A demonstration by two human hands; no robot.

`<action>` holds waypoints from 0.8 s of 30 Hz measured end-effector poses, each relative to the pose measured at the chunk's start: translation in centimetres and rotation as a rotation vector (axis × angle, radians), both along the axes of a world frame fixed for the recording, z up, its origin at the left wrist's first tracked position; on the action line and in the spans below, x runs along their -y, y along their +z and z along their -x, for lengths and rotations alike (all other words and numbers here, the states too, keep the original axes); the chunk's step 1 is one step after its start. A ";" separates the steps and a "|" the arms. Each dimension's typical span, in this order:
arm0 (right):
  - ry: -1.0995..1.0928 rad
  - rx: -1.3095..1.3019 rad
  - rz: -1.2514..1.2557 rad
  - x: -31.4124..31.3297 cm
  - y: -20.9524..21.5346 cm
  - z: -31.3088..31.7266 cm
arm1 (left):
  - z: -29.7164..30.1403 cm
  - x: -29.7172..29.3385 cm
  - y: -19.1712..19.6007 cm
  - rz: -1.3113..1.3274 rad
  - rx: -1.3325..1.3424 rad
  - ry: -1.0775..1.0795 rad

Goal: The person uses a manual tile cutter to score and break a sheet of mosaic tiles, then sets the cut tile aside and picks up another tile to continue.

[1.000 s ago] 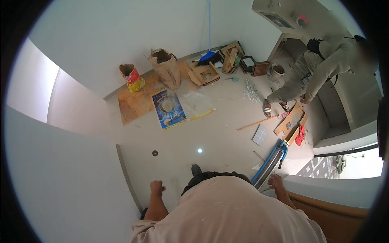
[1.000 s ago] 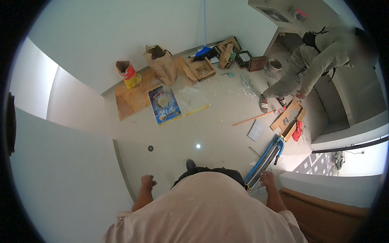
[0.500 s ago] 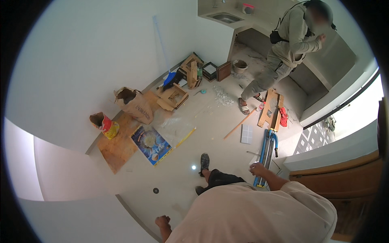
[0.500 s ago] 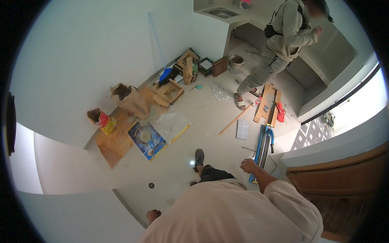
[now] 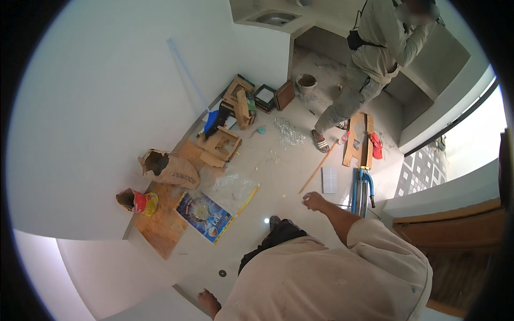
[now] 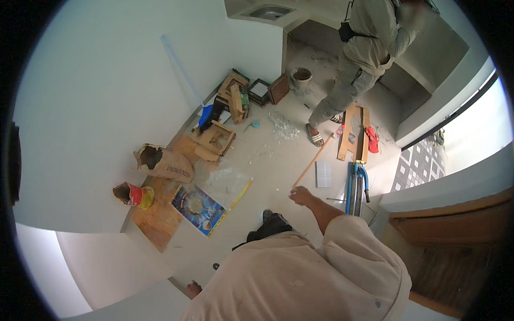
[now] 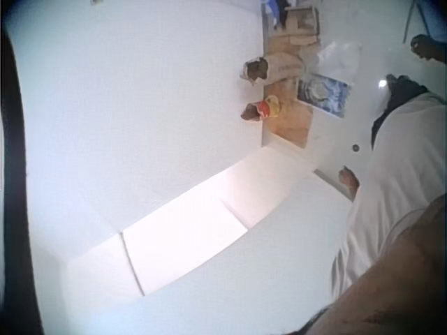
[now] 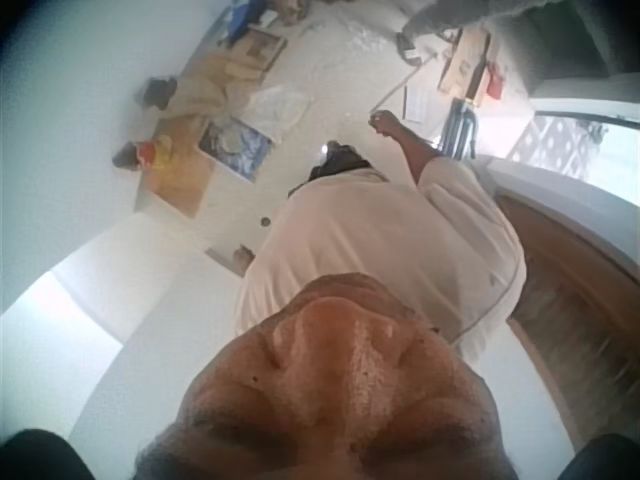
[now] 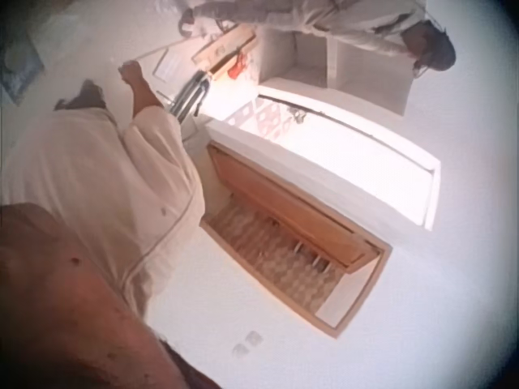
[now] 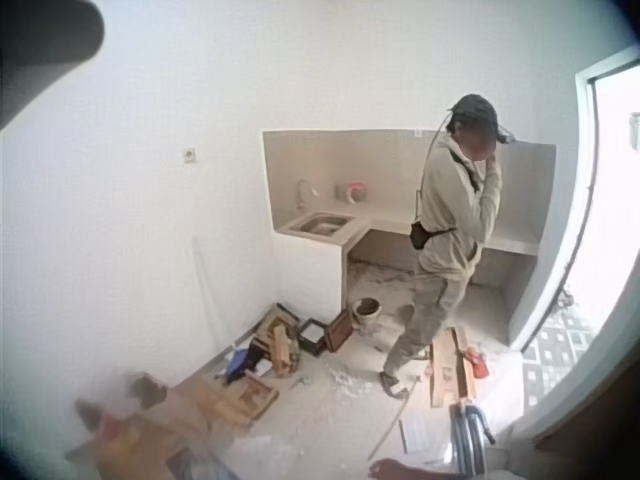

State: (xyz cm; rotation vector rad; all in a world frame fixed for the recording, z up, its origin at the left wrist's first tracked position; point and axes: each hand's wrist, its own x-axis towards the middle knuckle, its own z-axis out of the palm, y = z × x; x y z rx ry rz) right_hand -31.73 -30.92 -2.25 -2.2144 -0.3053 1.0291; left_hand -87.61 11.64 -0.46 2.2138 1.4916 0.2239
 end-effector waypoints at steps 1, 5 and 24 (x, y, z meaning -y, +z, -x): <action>-0.161 -0.106 0.065 -0.5 1.1 -1.1 | -0.8 -0.9 0.1 -0.090 0.044 -0.061; -0.367 0.029 0.012 1.8 1.9 -4.4 | -7.4 -3.1 0.3 0.237 0.098 0.045; -1.094 -0.423 0.328 3.9 3.9 35.0 | -28.2 -22.4 -2.1 0.812 0.007 -0.254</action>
